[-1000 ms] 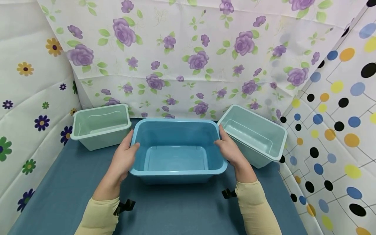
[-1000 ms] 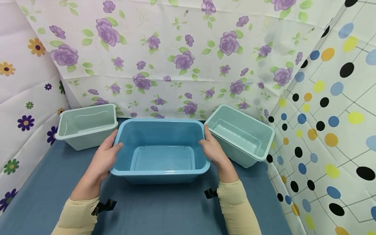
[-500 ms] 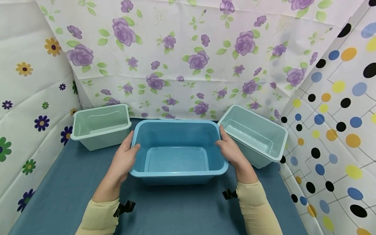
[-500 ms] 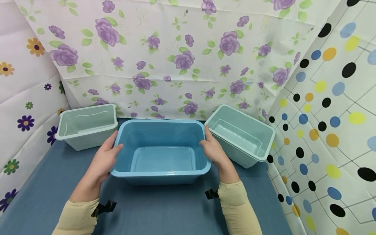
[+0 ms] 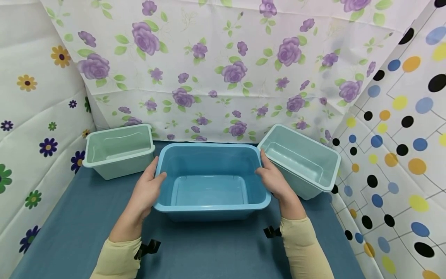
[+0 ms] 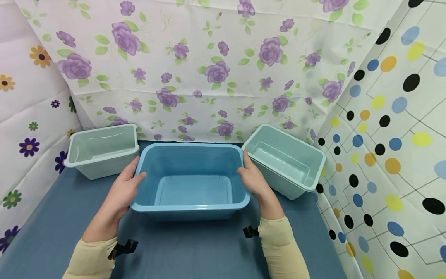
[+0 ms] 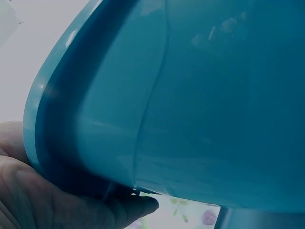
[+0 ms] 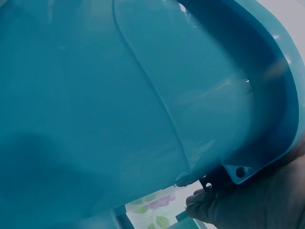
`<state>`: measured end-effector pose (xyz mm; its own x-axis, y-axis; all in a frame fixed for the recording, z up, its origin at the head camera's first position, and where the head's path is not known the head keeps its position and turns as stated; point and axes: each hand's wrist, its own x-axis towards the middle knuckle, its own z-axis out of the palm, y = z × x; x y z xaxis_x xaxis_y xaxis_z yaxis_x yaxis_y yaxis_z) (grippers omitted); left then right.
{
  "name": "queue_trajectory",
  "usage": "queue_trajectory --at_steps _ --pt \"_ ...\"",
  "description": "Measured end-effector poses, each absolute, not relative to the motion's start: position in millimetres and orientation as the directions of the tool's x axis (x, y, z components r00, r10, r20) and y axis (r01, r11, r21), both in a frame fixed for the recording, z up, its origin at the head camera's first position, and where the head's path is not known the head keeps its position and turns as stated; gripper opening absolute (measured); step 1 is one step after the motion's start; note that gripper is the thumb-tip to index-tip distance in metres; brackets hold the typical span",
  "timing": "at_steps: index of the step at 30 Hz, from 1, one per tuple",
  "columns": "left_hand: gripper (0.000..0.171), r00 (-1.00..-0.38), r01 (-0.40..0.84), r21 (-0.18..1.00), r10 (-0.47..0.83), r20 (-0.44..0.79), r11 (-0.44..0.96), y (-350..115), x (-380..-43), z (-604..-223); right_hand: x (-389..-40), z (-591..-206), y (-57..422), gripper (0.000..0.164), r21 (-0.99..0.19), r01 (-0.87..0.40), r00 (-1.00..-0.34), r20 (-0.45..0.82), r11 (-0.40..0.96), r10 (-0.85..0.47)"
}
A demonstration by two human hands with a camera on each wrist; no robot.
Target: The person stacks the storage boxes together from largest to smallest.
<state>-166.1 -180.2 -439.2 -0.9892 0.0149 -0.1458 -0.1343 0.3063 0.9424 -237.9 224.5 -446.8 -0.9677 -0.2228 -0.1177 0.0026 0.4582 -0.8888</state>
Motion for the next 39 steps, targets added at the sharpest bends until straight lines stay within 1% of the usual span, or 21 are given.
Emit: queue_trajectory --at_steps 8,20,30,39 --pt "0.073 -0.985 -0.16 0.94 0.01 -0.171 0.302 -177 -165 -438 -237 -448 227 0.083 -0.895 0.005 -0.968 -0.117 0.446 -0.224" --pt "0.073 -0.986 -0.154 0.94 0.012 -0.165 0.305 -177 -165 -437 -238 -451 229 0.083 -0.908 0.018 -0.967 -0.122 0.418 -0.223" --pt "0.073 -0.985 -0.161 0.938 0.013 -0.174 0.307 -178 -166 -440 -237 -456 231 0.082 -0.915 0.0 -0.971 -0.097 0.403 -0.221" --pt "0.073 -0.988 -0.132 0.944 0.037 -0.15 0.301 -183 -167 -444 -237 -463 237 0.081 -0.925 -0.045 -0.967 -0.056 0.378 -0.25"
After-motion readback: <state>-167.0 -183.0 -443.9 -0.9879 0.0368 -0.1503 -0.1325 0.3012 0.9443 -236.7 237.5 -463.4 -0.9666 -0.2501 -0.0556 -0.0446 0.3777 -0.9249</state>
